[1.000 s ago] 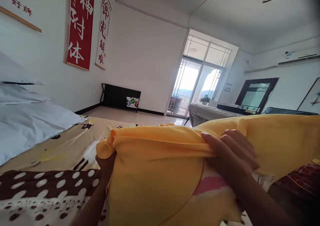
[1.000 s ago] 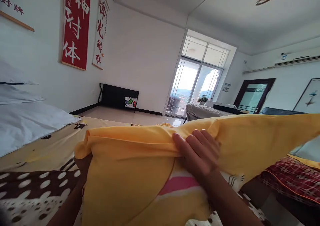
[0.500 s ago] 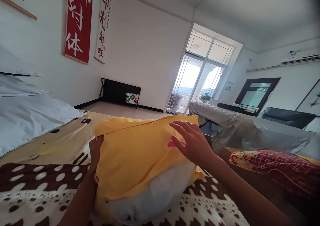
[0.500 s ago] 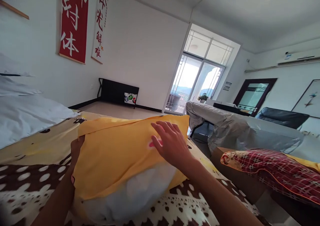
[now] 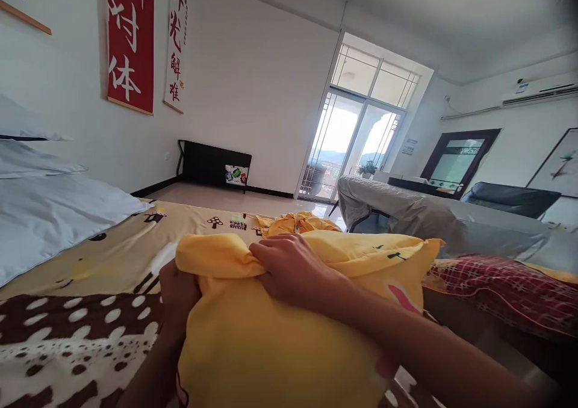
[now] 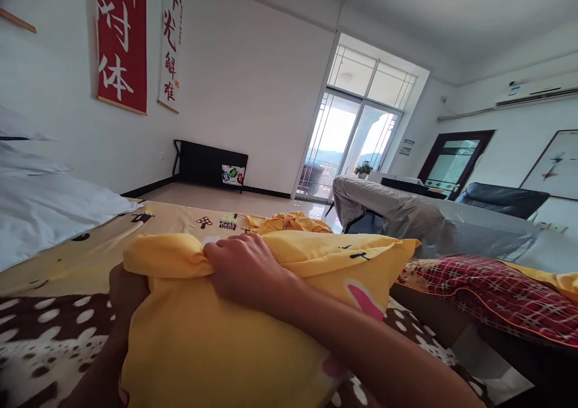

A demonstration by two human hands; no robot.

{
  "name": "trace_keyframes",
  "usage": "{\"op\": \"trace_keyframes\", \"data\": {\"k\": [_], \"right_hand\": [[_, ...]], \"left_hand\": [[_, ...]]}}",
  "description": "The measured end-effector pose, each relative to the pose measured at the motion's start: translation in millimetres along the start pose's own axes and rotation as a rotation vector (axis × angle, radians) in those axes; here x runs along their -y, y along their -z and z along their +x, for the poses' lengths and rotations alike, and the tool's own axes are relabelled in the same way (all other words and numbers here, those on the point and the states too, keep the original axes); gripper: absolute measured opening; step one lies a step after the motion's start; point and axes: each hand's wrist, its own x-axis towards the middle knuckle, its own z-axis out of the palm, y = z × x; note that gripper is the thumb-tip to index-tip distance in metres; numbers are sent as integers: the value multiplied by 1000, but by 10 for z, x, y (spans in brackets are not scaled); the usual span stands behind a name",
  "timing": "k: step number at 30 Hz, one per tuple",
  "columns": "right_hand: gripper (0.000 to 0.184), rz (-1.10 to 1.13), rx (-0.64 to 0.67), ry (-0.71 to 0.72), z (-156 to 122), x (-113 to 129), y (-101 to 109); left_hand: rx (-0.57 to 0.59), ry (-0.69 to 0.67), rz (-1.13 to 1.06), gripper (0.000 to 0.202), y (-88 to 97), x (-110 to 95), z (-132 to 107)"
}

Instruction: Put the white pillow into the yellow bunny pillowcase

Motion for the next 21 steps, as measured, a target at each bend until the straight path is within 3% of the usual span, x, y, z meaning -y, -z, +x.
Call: {"op": "trace_keyframes", "data": {"k": [3,6,11,13,17,21], "right_hand": [[13,-118,-99,-85,-5,-167,5],[14,-276,-248,-158,18,-398,62],[11,-491,-586,-195,21,-806,227],[11,-547,-695,-173,13,-903,298],[12,-604,-819,-140,40,-944,466],[14,-665,-774,-204,154,-995,702]], "left_hand": [[139,-89,-135,25,-74,-218,-6],[371,-137,-128,47,-37,-328,37],[693,-188,3,59,143,-152,299],[772,-165,3,63,161,-47,381],[602,-74,-28,45,49,-4,315],[472,-5,-129,36,-89,-135,79]]}}
